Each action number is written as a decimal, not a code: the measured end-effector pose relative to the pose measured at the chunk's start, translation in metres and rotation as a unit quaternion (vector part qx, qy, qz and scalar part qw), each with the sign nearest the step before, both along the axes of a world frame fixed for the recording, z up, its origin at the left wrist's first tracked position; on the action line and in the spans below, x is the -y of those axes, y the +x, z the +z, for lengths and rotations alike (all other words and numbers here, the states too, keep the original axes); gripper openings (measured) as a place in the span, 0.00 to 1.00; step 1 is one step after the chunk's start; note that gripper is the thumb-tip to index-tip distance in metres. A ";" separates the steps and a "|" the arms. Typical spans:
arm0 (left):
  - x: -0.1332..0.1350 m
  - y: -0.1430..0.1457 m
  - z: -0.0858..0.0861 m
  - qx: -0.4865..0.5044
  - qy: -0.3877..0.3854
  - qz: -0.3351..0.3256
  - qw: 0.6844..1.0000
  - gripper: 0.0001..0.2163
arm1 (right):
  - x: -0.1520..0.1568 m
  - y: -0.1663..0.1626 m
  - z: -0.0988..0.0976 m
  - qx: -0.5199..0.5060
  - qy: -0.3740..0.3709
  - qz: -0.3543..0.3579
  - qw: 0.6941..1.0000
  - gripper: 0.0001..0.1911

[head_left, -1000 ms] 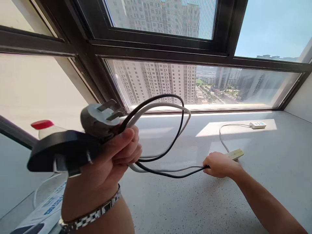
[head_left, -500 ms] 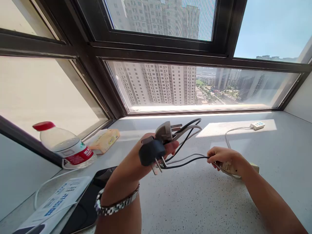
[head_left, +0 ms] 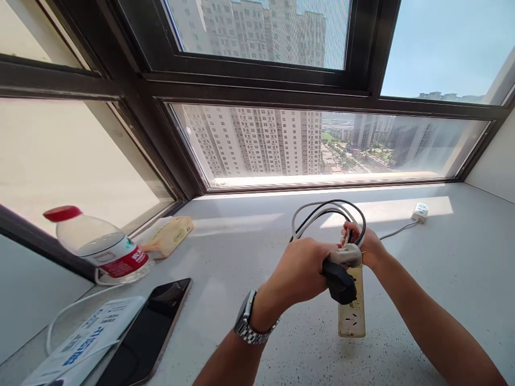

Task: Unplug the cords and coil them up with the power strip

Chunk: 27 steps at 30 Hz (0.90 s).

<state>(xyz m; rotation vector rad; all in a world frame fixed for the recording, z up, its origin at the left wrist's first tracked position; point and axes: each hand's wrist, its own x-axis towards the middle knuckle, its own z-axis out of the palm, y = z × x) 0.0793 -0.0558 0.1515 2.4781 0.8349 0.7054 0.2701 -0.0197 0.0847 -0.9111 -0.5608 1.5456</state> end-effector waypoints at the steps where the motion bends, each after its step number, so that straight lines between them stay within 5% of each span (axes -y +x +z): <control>1: 0.000 0.003 -0.002 -0.011 0.005 0.003 1.000 0.07 | 0.003 -0.004 0.003 -0.020 -0.001 -0.016 1.000 0.07; 8: -0.008 0.014 -0.015 -0.036 -0.026 0.026 0.999 0.05 | 0.012 -0.018 0.013 -0.084 0.012 -0.073 0.994 0.05; 16: -0.017 0.022 -0.032 -0.021 -0.034 0.012 0.999 0.03 | 0.015 -0.018 0.010 -0.014 0.091 -0.068 0.993 0.21; 23: -0.018 0.030 -0.036 -0.058 0.016 0.103 0.993 0.10 | 0.018 -0.024 0.011 -0.086 0.094 -0.058 0.990 0.14; 27: -0.017 0.032 -0.039 -0.039 0.037 0.094 0.994 0.18 | 0.023 -0.025 0.014 -0.098 0.102 -0.066 0.988 0.10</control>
